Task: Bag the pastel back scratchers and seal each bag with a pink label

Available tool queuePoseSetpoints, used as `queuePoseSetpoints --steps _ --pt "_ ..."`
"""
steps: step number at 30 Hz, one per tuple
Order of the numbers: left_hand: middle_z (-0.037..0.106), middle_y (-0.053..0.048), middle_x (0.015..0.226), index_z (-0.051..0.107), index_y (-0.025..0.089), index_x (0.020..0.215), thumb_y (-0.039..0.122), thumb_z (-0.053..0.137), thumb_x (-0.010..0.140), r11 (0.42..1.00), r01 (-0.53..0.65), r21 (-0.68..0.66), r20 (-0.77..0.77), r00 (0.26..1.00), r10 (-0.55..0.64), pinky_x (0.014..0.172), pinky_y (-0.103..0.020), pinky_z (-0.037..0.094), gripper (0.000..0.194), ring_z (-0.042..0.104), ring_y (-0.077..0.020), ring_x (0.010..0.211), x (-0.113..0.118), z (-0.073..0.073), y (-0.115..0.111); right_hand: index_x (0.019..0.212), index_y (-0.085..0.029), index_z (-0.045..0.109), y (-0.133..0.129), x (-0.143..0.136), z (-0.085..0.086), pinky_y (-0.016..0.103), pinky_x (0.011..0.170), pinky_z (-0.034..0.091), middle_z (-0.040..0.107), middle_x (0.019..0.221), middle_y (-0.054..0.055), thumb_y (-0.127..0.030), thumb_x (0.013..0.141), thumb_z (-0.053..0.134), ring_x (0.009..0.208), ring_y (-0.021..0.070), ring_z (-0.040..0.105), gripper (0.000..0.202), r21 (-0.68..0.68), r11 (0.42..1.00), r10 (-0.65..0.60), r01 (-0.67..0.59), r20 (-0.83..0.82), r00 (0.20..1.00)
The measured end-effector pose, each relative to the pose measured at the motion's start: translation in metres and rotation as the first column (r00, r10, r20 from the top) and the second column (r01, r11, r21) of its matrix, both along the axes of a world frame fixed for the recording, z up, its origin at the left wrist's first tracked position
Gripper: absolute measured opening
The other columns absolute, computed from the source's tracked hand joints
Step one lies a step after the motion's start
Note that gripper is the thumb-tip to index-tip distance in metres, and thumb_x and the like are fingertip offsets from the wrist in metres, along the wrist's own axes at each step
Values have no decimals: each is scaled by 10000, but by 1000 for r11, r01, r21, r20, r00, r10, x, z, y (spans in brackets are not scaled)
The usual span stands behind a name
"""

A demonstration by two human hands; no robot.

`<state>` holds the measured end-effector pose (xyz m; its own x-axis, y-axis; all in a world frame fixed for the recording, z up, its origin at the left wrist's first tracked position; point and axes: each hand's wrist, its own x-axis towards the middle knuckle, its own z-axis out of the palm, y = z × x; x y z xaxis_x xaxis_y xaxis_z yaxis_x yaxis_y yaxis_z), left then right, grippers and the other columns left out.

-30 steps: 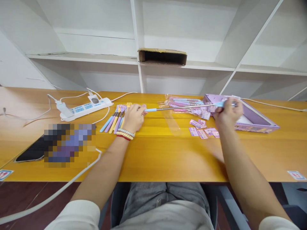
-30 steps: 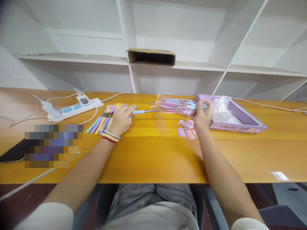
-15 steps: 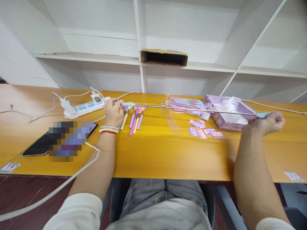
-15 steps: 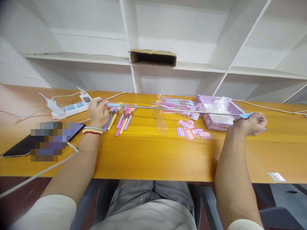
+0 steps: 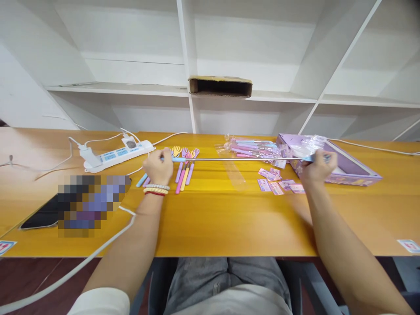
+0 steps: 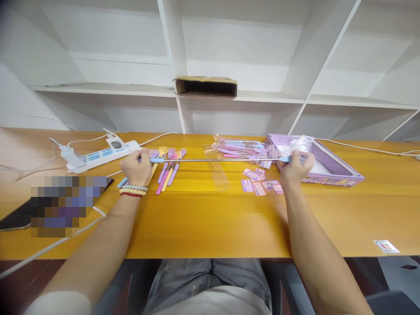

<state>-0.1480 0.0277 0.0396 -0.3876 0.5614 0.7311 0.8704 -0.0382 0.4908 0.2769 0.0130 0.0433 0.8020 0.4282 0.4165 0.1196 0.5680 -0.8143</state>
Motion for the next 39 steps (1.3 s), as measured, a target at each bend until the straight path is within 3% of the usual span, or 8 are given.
queuePoseSetpoints --steps 4,8,12,15,25,28,32,39 --pt "606 -46 659 579 160 650 445 380 842 924 317 -215 -204 910 -360 590 -253 318 397 537 -146 643 54 1 -21 825 -223 395 -15 -72 -13 198 344 331 430 542 -89 -339 757 569 356 69 423 219 -54 965 262 -256 194 945" --pt "617 -60 694 586 167 730 575 375 809 789 445 -424 -313 745 -589 596 -273 330 467 566 -180 667 90 -4 -40 903 -242 380 -34 -119 -23 186 351 332 474 547 -78 -389 802 534 383 77 464 236 -102 872 489 -479 249 836" --pt "595 -55 643 559 166 822 614 304 824 595 506 -624 -275 571 -774 549 -285 315 515 575 -194 607 101 -13 -47 994 -261 372 -44 -133 -25 186 355 332 504 539 -81 -393 848 475 373 76 456 222 -120 801 593 -586 291 751" --pt "611 -52 698 537 181 902 586 239 855 543 516 -662 -256 526 -811 550 -290 317 504 589 -200 636 101 -16 -45 1006 -262 403 -42 -126 -23 191 377 357 507 545 -78 -390 828 514 400 81 472 246 -146 791 607 -594 317 729" --pt "609 -58 865 607 224 995 361 316 891 770 438 -465 -408 665 -625 691 -308 362 339 559 -198 809 62 -13 -7 827 -185 558 -16 -95 -25 184 343 322 513 523 -43 -460 787 543 377 65 429 278 -300 791 611 -533 330 720" --pt "567 -95 962 621 204 1004 324 376 863 900 341 -273 -417 801 -430 787 -349 352 307 515 -229 918 27 -10 12 812 -171 573 -7 -66 -7 169 326 279 460 477 -59 -442 747 600 359 52 396 280 -115 879 476 -462 209 854" --pt "504 -115 1084 628 209 994 290 442 825 965 206 -164 -345 904 -252 863 -410 306 264 444 -267 1034 -19 -10 21 712 -150 574 -3 -3 16 170 329 221 393 467 -64 -277 739 623 360 36 354 139 129 942 311 -310 13 950" --pt "458 -112 1158 625 229 980 244 475 793 985 121 -122 -275 950 -151 882 -462 276 241 375 -306 1097 -38 1 10 579 -183 502 -10 95 13 245 375 89 261 430 -77 -168 844 399 331 25 247 285 102 979 -150 179 -244 958"
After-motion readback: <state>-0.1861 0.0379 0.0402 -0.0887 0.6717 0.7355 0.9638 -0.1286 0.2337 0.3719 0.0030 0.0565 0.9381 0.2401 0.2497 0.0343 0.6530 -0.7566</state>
